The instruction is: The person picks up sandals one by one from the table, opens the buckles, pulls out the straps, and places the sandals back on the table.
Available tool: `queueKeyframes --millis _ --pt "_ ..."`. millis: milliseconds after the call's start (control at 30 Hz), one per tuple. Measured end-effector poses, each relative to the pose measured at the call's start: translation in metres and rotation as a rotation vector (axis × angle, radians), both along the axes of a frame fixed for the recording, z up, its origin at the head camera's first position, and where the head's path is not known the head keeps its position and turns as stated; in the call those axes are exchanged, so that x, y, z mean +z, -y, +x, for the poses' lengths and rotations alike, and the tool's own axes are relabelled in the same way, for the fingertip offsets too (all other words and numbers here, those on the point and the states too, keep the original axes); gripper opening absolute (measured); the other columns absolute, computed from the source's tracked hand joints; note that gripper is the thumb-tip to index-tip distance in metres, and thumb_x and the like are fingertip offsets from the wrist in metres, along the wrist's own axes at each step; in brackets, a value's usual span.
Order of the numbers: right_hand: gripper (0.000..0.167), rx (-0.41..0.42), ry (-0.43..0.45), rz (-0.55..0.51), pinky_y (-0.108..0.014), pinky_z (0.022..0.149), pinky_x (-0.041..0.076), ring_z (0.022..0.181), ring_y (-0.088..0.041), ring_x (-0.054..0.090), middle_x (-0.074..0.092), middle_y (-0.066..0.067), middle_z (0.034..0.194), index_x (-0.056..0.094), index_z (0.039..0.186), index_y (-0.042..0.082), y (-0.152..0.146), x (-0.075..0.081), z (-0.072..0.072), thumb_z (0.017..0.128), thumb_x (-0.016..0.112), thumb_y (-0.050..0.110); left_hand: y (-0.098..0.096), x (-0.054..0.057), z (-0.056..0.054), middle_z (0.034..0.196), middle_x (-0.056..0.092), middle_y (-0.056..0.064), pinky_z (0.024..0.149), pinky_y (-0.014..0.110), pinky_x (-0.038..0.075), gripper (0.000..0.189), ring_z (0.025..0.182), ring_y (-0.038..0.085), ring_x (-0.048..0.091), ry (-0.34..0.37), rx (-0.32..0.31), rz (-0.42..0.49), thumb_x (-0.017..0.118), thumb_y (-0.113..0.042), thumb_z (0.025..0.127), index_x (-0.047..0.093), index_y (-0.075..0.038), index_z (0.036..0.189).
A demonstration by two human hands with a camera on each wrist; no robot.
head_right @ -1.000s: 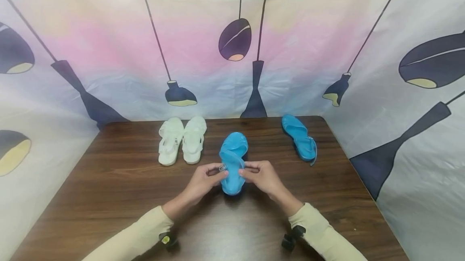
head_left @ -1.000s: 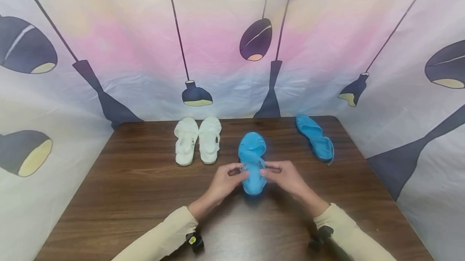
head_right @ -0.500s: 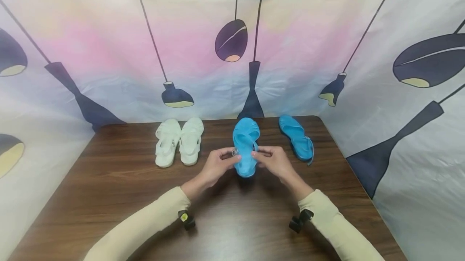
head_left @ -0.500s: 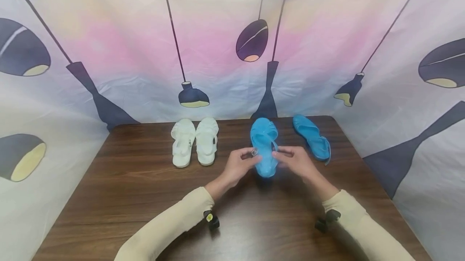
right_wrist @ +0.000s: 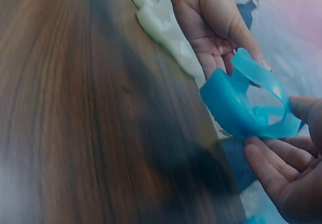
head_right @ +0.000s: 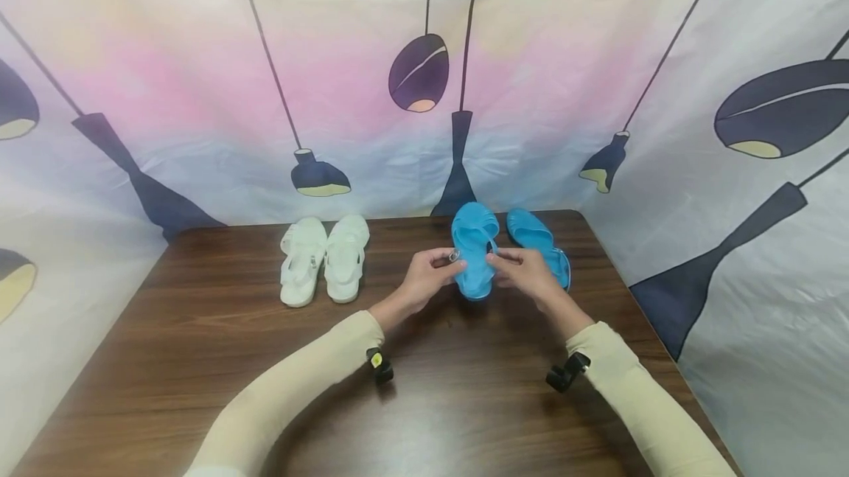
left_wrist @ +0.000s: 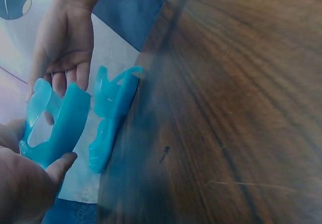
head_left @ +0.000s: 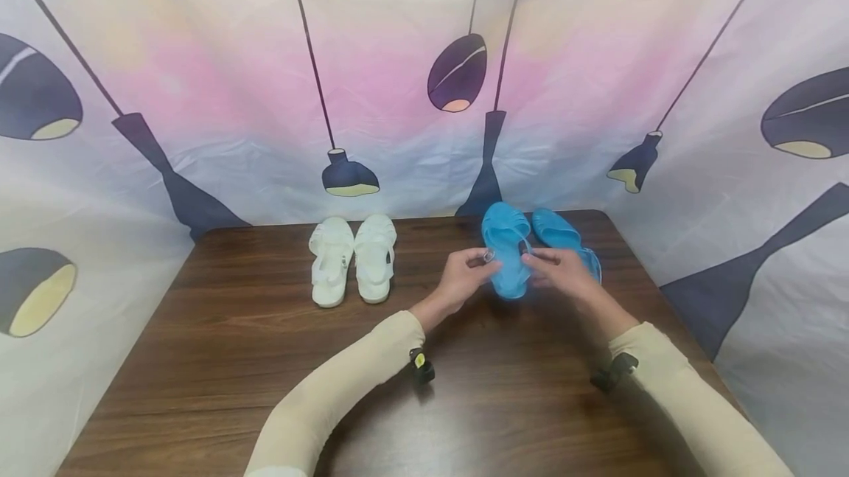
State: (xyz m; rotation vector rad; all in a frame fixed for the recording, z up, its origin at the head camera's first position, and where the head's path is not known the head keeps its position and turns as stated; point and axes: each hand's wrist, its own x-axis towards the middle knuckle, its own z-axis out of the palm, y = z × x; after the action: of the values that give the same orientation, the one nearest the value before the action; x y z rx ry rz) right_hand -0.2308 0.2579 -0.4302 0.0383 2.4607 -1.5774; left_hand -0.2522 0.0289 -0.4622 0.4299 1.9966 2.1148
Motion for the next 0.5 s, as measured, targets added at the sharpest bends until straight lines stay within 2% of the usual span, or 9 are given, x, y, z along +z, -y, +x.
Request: queueKeyframes --millis 100,167,233,300,367,433,500 --pt "0.076 -0.002 -0.021 0.021 -0.049 0.097 0.054 0.112 -0.037 0.070 0.063 -0.027 0.133 0.048 0.149 0.000 -0.014 0.004 -0.004 0.098 0.063 0.054 -0.010 -0.002 -0.007 0.119 0.071 0.016 0.092 0.040 0.057 0.033 0.110 0.025 0.070 0.005 0.020 0.006 0.074 -0.013 0.095 0.070 0.002 0.124" --pt "0.071 -0.003 -0.084 0.093 -0.049 0.095 0.055 0.108 -0.037 0.071 0.067 -0.026 0.126 0.052 0.146 -0.001 -0.025 0.008 -0.007 0.099 0.061 0.052 -0.015 -0.004 -0.011 0.119 0.070 0.017 0.093 0.041 0.057 0.033 0.110 0.025 0.070 0.012 0.029 0.009 0.074 -0.014 0.095 0.069 0.002 0.124" --pt "0.067 -0.023 -0.168 0.210 -0.050 0.092 0.057 0.103 -0.036 0.073 0.071 -0.024 0.120 0.057 0.142 0.000 -0.036 0.011 -0.009 0.100 0.060 0.052 -0.020 -0.008 -0.015 0.119 0.070 0.017 0.092 0.040 0.057 0.034 0.109 0.024 0.070 0.019 0.035 0.012 0.074 -0.014 0.095 0.069 0.002 0.124" --pt "0.062 -0.054 -0.256 0.343 -0.054 0.094 0.055 0.108 -0.039 0.070 0.070 -0.025 0.121 0.060 0.138 0.000 -0.048 0.014 -0.011 0.101 0.061 0.049 -0.025 -0.013 -0.020 0.120 0.069 0.017 0.091 0.038 0.058 0.034 0.108 0.023 0.070 0.032 0.037 0.018 0.074 -0.013 0.095 0.068 0.003 0.125" --pt "0.060 -0.093 -0.308 0.446 -0.058 0.097 0.052 0.114 -0.041 0.066 0.068 -0.025 0.126 0.062 0.136 0.000 -0.060 0.014 -0.012 0.101 0.061 0.048 -0.031 -0.019 -0.024 0.119 0.069 0.017 0.090 0.037 0.058 0.034 0.107 0.023 0.070 0.050 0.044 0.026 0.074 -0.013 0.095 0.068 0.003 0.125" --pt "0.059 -0.108 -0.333 0.504 -0.062 0.100 0.048 0.122 -0.046 0.058 0.062 -0.029 0.133 0.061 0.136 -0.004 -0.072 0.012 -0.014 0.102 0.061 0.045 -0.036 -0.023 -0.027 0.119 0.070 0.016 0.089 0.036 0.059 0.035 0.107 0.023 0.070 0.068 0.052 0.025 0.074 -0.012 0.095 0.068 0.003 0.126" --pt "0.060 -0.106 -0.329 0.517 -0.063 0.102 0.045 0.126 -0.049 0.054 0.059 -0.031 0.136 0.059 0.137 -0.006 -0.083 0.008 -0.017 0.102 0.061 0.043 -0.041 -0.027 -0.029 0.119 0.070 0.016 0.088 0.036 0.059 0.035 0.108 0.023 0.070 0.081 0.059 0.015 0.075 -0.013 0.095 0.068 0.003 0.125"
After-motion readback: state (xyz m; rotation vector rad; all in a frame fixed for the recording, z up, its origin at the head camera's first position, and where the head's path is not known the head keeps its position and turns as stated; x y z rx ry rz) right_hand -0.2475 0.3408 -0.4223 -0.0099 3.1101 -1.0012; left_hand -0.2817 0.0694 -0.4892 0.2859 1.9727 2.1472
